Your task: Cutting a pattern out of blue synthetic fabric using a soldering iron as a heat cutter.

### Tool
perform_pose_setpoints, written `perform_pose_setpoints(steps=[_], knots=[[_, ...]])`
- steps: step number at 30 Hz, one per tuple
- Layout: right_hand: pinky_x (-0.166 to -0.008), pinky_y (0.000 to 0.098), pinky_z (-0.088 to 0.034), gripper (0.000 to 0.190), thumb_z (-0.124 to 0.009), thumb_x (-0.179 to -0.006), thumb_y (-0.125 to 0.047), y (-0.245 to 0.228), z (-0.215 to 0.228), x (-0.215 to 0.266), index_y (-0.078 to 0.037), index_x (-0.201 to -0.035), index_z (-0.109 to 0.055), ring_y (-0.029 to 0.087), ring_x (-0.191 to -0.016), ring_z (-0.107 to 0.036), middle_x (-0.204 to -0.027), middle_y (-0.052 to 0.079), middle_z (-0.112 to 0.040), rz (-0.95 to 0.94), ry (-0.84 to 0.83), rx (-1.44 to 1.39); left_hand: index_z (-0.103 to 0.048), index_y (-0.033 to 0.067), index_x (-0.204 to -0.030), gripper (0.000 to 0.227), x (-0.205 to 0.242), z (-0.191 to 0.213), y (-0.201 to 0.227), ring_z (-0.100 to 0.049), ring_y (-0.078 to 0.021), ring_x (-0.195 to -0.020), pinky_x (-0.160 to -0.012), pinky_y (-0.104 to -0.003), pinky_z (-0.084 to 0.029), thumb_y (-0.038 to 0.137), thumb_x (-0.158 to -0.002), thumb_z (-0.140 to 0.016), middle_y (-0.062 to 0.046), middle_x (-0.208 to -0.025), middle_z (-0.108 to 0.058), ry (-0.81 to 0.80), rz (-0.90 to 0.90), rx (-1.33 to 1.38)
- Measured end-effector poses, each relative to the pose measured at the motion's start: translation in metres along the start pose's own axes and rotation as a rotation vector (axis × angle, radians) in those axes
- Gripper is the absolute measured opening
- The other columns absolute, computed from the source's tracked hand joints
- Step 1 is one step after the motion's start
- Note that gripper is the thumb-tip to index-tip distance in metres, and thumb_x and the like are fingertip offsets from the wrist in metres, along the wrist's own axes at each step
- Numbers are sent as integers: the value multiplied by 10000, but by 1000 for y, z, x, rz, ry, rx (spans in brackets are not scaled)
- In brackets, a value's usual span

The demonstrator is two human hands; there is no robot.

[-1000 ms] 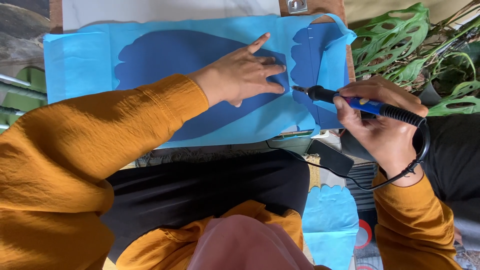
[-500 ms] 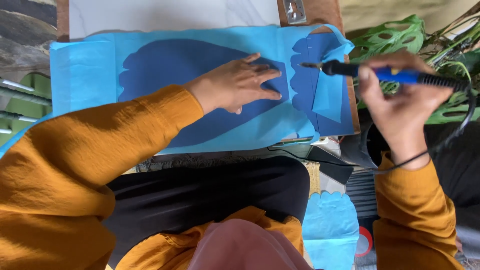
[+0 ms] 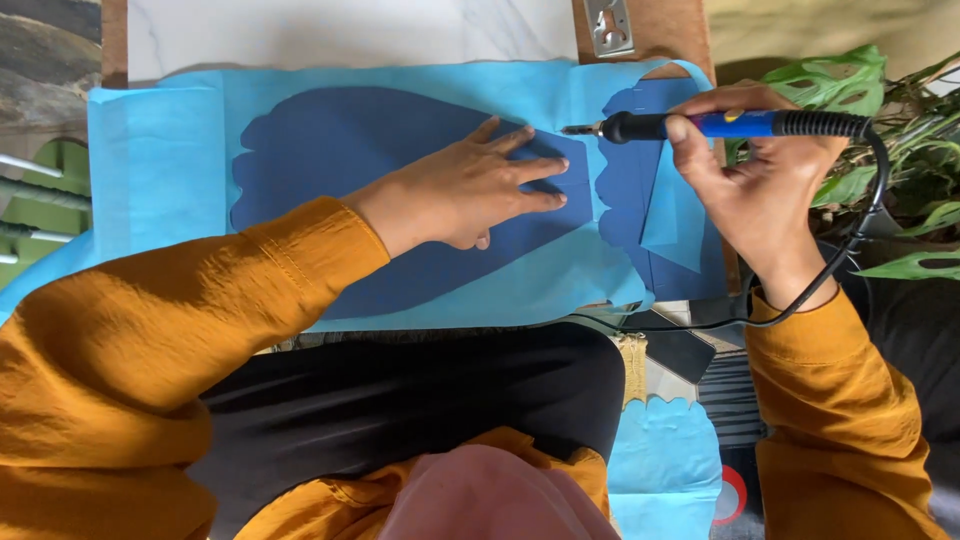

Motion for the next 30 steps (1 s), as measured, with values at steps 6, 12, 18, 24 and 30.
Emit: perform_pose_setpoints(steps=[6,12,18,24,30], knots=[[-767,369,-466,297,-605,-1023,-64,1,-2,1,95,-772,-613,275,-813,-625,-850,183,-637,-33,-24,19,-312,264,-1331,898,0,-1,1,-176,-399,-1285,-1009,-559,-169,239,-568,-785,-32,-1442,-163,7,-2,-9],[-766,372,-466,230,-620,-1016,-42,0,-1,0,98,-834,-625,286,-816,-617,-874,188,-625,-33,-26,-13,-318,264,-1328,936,-1,-3,0,-207,-408,-1273,-1012,-562,-156,272,-529,-806,-45,-1433,-188,40,-12,-45],[-749,386,-486,240,-602,-1024,-71,2,8,-1,116,-876,-633,311,-817,-623,-880,210,-629,13,-65,-6,-364,241,-1291,944,-3,-4,1,-306,-429,-1219,-991,-590,-192,285,-471,-829,-67,-1398,-262,106,-39,-104],[-777,394,-480,195,-622,-1023,-25,5,14,1,121,-893,-635,317,-846,-620,-895,214,-630,15,-71,-8,-354,241,-1300,958,-3,-3,3,-299,-432,-1222,-996,-593,-177,275,-471,-832,-72,-1404,-249,90,-31,-104],[-782,398,-480,242,-622,-1037,-62,11,17,5,118,-876,-643,321,-852,-621,-893,215,-632,11,-88,27,-365,246,-1293,955,-3,-3,2,-309,-424,-1219,-992,-595,-186,283,-461,-834,-64,-1397,-262,101,-26,-120]])
Point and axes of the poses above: each hand's wrist, its own x-axis away from the middle knuckle, its own z-axis out of the back of the hand, y = z × x, the point moved 2 cm from there along -x, towards the middle knuckle
